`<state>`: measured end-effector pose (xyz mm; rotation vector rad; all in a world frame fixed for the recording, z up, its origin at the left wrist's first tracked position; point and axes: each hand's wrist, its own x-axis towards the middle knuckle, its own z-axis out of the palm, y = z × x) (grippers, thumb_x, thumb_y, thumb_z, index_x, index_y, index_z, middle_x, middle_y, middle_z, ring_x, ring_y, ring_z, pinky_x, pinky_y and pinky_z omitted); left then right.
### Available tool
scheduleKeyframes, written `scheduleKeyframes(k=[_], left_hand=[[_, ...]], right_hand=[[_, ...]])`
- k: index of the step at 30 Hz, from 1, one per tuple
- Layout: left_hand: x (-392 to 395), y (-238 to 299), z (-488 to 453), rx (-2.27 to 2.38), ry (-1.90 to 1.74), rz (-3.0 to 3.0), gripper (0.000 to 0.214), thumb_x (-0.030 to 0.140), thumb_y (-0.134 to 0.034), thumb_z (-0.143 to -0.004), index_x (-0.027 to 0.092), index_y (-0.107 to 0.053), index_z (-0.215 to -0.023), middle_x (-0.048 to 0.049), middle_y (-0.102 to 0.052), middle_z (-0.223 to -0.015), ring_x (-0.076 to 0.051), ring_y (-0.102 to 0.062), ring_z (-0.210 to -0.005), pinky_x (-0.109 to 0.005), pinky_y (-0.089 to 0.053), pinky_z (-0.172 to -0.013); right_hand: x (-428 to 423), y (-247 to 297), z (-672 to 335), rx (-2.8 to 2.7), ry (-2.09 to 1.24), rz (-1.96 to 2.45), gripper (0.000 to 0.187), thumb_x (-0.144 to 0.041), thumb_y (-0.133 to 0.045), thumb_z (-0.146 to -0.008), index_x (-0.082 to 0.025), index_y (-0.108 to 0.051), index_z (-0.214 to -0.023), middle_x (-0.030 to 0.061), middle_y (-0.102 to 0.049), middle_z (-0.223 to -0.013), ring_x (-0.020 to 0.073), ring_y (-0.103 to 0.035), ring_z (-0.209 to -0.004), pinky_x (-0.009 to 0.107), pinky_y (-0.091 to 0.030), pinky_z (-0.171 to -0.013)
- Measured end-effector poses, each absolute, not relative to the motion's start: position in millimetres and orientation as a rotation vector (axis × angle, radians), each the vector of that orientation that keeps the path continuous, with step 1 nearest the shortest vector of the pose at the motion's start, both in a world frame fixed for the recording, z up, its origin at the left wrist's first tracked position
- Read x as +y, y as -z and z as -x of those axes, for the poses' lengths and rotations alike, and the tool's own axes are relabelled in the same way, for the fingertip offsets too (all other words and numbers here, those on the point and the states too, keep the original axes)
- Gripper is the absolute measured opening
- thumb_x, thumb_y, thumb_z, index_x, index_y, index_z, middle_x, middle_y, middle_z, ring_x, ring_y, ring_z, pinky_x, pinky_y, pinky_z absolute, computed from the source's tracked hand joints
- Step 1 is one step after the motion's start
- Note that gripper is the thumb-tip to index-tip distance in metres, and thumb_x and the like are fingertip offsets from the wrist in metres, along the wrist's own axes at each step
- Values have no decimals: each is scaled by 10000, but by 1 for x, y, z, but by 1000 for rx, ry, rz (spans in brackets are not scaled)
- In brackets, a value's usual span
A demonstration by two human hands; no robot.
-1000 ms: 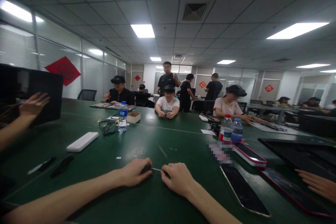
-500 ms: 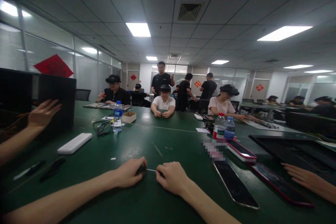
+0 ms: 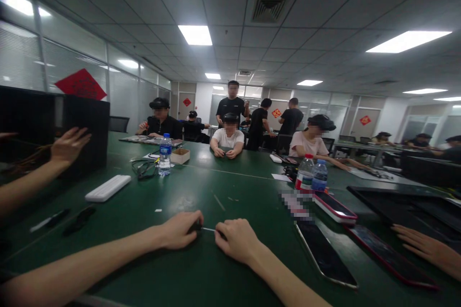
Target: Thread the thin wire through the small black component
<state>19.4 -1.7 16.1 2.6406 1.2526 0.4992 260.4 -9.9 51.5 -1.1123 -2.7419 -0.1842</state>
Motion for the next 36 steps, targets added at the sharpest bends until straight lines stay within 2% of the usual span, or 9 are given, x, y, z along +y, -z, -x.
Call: scheduleKeyframes(k=[13,36], left_hand=[[-2,-16,-21,1265,-472,-2641,251,251,-517,-848,213,-494,-1095,-70,-669,-1035,-239,-634,-926,-330,-470,-807],[0,-13,-20,1225,-508,-2672,224,280,-505,-881,217,-486,-1096,-70,-676,-1037,-243,-643,-933,-333,-471,-789]], right_hand=[[-10,-51,-261,-2774,255,1125,314,-316,-429,-975,-197,-720,-979,49,-715,-841,142,-629,-666,232,-413,-627],[-9,-53,-261,-2790,186,1127,337,-334,-408,-990,-196,-716,-994,46,-712,-840,143,-633,-683,232,-436,-649]])
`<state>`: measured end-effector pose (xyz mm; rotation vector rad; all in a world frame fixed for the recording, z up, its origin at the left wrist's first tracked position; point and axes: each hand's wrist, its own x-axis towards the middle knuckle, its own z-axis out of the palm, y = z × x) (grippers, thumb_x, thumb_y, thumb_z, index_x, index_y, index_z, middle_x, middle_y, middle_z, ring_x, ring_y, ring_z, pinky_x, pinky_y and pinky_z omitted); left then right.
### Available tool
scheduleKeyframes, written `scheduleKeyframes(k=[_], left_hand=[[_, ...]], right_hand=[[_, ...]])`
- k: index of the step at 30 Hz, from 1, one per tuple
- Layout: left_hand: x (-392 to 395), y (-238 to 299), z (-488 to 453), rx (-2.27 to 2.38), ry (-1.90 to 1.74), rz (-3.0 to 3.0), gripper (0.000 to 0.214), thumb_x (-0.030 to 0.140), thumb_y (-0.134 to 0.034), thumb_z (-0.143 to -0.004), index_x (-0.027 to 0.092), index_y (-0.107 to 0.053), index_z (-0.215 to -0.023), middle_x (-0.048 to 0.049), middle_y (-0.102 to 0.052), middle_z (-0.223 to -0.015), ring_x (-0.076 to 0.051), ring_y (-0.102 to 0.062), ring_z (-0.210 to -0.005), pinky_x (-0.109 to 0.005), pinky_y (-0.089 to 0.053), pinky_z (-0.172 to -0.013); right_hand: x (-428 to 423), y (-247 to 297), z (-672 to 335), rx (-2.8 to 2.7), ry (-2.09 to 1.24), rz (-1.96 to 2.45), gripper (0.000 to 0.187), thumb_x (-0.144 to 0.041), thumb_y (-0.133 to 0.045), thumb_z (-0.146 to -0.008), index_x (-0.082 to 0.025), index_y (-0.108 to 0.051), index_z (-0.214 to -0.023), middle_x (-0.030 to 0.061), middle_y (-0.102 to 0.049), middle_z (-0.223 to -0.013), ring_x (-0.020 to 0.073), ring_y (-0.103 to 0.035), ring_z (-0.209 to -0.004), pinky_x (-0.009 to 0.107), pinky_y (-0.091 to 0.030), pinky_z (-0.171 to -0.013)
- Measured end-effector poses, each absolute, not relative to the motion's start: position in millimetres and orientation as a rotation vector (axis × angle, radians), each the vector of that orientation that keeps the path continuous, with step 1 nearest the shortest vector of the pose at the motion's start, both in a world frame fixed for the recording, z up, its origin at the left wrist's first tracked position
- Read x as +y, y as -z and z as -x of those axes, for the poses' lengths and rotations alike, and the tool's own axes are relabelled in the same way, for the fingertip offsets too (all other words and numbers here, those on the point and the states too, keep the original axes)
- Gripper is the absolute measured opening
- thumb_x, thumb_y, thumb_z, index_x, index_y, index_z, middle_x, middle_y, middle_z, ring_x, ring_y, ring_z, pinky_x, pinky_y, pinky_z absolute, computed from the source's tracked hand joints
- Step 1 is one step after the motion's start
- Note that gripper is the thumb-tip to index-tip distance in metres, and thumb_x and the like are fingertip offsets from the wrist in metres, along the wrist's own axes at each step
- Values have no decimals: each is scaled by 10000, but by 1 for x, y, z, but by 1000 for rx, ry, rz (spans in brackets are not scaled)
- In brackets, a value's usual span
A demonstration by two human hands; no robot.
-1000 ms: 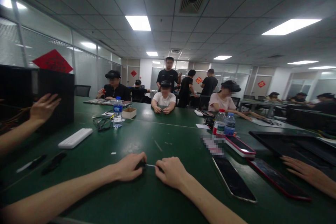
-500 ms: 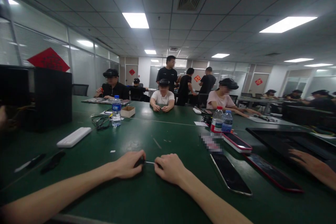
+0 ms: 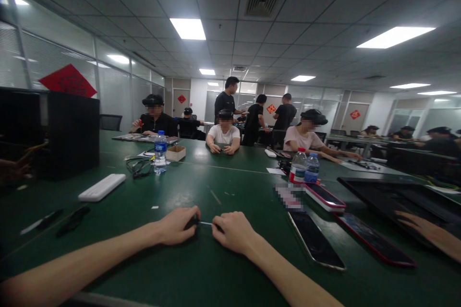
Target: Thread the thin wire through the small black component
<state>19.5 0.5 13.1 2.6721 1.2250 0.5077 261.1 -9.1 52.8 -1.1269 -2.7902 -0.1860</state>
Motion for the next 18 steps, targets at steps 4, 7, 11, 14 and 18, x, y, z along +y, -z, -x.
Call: scheduleKeyframes(k=[4,7,11,14,18], left_hand=[[1,-12,-19,1226,-507,-2677,226,265,-504,-879,216,-482,-1098,-73,-674,-1038,-244,-645,-938,-336,-472,-799],[1,-12,-19,1216,-505,-2690,224,270,-498,-886,215,-476,-1101,-75,-672,-1030,-246,-643,-931,-343,-475,-799],[0,-12,-17,1205,-515,-2696,213,290,-483,-907,219,-472,-1108,-71,-669,-1031,-241,-641,-927,-341,-479,-793],[0,-13,-17,1196,-501,-2679,216,298,-484,-918,222,-469,-1120,-70,-667,-1048,-235,-640,-938,-335,-479,-801],[0,-14,-18,1204,-486,-2669,219,295,-492,-919,222,-465,-1123,-73,-664,-1060,-234,-636,-951,-338,-475,-824]], right_hand=[[-7,-51,-261,-2785,234,1142,333,-337,-414,-984,-200,-717,-1002,55,-717,-853,153,-639,-699,241,-436,-664],[-7,-51,-261,-2785,200,1126,342,-340,-407,-992,-203,-720,-1007,51,-715,-850,142,-633,-685,230,-434,-658],[-8,-51,-261,-2781,180,1123,343,-343,-412,-996,-201,-723,-1012,52,-715,-857,138,-634,-687,218,-437,-650],[-9,-53,-261,-2784,163,1129,341,-344,-415,-998,-198,-723,-1022,53,-716,-864,135,-637,-695,212,-445,-653],[-12,-57,-260,-2786,146,1140,343,-341,-416,-996,-194,-725,-1018,53,-715,-864,137,-637,-697,216,-451,-654]])
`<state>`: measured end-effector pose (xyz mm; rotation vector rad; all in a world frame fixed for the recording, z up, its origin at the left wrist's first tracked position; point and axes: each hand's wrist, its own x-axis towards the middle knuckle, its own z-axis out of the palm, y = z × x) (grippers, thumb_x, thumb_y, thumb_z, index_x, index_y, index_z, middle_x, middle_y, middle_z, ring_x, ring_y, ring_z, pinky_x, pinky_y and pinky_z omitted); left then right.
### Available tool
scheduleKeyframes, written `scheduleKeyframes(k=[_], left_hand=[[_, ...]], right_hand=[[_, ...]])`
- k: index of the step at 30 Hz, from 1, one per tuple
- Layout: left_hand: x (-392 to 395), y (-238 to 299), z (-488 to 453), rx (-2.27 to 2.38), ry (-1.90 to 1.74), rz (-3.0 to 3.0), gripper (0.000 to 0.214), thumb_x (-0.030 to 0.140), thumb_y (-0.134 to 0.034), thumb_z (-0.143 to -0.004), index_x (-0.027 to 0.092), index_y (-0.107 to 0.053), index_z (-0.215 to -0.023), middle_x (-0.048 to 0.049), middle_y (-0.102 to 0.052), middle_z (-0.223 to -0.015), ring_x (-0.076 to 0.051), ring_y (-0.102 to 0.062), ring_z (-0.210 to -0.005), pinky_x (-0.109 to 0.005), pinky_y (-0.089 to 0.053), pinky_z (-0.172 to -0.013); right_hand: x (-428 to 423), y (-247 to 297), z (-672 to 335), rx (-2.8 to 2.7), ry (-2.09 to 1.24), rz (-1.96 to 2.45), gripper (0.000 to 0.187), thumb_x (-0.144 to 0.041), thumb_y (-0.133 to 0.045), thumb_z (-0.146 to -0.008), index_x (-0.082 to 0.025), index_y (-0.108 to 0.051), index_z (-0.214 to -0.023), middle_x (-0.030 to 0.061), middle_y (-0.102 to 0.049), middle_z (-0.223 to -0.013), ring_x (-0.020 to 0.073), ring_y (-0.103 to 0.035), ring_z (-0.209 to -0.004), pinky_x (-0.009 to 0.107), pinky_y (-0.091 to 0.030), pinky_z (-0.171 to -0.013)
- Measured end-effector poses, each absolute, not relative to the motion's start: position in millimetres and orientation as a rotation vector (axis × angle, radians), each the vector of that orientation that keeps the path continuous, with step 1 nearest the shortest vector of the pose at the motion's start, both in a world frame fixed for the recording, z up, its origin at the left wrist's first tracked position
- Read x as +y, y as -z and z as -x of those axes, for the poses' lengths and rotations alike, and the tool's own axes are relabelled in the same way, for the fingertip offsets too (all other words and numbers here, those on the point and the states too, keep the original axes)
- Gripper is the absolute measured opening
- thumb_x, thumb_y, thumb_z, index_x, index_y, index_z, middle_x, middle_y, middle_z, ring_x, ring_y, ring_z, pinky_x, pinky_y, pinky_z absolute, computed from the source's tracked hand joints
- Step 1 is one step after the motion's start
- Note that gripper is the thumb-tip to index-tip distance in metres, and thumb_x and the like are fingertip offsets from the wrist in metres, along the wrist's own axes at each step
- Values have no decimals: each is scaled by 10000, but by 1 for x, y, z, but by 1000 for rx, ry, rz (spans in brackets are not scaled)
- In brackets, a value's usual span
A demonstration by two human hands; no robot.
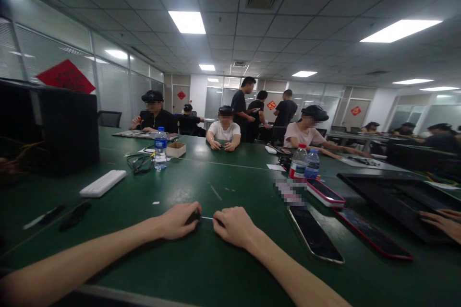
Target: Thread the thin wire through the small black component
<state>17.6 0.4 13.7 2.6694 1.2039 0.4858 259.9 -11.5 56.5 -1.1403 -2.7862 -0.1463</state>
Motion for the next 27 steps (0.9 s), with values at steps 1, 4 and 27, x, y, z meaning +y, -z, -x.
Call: scheduleKeyframes(k=[1,4,27], left_hand=[[0,-14,-18,1202,-489,-2671,219,290,-492,-918,221,-464,-1124,-74,-664,-1060,-235,-636,-951,-340,-474,-826],[1,-13,-17,1186,-504,-2675,218,279,-488,-918,219,-462,-1126,-74,-662,-1056,-239,-636,-952,-343,-472,-822],[3,-9,-16,1185,-513,-2675,249,310,-505,-912,219,-467,-1142,-68,-658,-1037,-233,-637,-921,-328,-470,-784]], right_hand=[[-12,-57,-260,-2785,145,1141,342,-336,-415,-995,-194,-725,-1017,52,-715,-861,138,-637,-696,219,-451,-656],[-13,-58,-260,-2792,146,1141,342,-335,-413,-996,-197,-724,-1029,51,-714,-857,143,-638,-700,230,-452,-664],[-11,-55,-261,-2780,151,1119,340,-337,-420,-999,-185,-724,-1017,48,-712,-852,127,-625,-674,210,-447,-635]])
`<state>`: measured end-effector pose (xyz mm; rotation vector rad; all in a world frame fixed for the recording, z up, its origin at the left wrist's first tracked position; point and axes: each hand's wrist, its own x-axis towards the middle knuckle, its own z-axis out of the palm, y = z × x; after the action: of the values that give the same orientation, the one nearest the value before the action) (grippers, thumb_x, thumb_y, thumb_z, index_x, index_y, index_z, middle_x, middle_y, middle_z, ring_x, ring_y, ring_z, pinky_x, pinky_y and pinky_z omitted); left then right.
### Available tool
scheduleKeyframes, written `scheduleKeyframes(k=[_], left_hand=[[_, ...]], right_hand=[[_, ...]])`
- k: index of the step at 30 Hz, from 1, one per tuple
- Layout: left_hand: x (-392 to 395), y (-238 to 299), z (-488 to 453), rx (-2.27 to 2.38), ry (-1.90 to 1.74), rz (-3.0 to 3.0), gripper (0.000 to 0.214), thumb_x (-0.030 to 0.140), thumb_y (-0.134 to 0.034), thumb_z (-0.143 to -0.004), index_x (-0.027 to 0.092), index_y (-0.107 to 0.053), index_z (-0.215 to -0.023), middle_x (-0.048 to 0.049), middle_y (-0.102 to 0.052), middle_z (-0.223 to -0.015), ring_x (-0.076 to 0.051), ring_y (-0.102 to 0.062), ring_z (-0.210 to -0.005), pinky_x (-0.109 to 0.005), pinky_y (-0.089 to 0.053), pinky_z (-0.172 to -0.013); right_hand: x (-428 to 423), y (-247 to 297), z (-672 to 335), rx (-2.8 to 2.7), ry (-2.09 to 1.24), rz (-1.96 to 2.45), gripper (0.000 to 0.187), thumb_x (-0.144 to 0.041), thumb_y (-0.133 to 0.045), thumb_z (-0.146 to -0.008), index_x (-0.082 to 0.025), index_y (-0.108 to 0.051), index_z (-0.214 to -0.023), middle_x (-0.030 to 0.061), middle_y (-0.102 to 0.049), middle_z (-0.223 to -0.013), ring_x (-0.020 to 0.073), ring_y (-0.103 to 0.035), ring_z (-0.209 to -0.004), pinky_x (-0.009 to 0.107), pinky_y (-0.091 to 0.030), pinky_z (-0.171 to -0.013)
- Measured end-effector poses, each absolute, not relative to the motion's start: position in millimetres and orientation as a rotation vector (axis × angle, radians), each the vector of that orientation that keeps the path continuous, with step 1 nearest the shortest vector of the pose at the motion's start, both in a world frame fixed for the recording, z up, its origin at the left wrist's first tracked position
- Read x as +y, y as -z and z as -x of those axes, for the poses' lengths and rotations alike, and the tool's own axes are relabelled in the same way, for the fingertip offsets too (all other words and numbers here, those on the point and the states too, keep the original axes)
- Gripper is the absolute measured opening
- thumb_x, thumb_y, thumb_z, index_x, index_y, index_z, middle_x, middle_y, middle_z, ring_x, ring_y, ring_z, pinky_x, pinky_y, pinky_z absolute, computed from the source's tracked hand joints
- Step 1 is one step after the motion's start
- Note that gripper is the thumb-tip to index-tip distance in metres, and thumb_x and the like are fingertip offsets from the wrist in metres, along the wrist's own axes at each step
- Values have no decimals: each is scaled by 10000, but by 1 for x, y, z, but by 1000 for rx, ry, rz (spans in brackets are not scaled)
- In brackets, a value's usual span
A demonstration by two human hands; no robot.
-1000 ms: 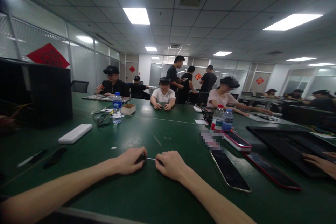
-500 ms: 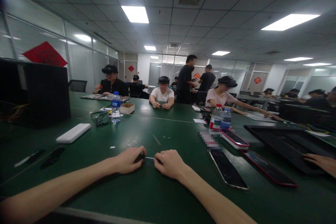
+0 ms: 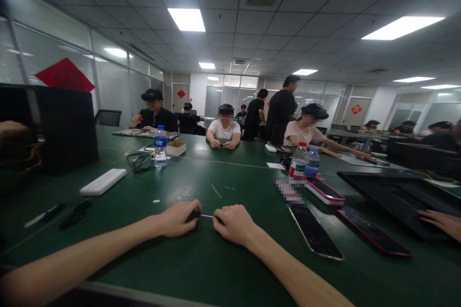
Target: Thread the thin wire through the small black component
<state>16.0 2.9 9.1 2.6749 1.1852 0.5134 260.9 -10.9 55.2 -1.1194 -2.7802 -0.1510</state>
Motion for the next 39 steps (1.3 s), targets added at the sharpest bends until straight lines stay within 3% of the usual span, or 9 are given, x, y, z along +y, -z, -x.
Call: scheduleKeyframes(k=[39], left_hand=[[0,-13,-16,1170,-504,-2664,233,281,-496,-909,222,-462,-1133,-73,-659,-1075,-233,-640,-952,-335,-475,-823]], right_hand=[[-11,-54,-260,-2768,164,1126,343,-335,-416,-999,-193,-727,-1013,50,-719,-858,134,-636,-682,214,-440,-638]])
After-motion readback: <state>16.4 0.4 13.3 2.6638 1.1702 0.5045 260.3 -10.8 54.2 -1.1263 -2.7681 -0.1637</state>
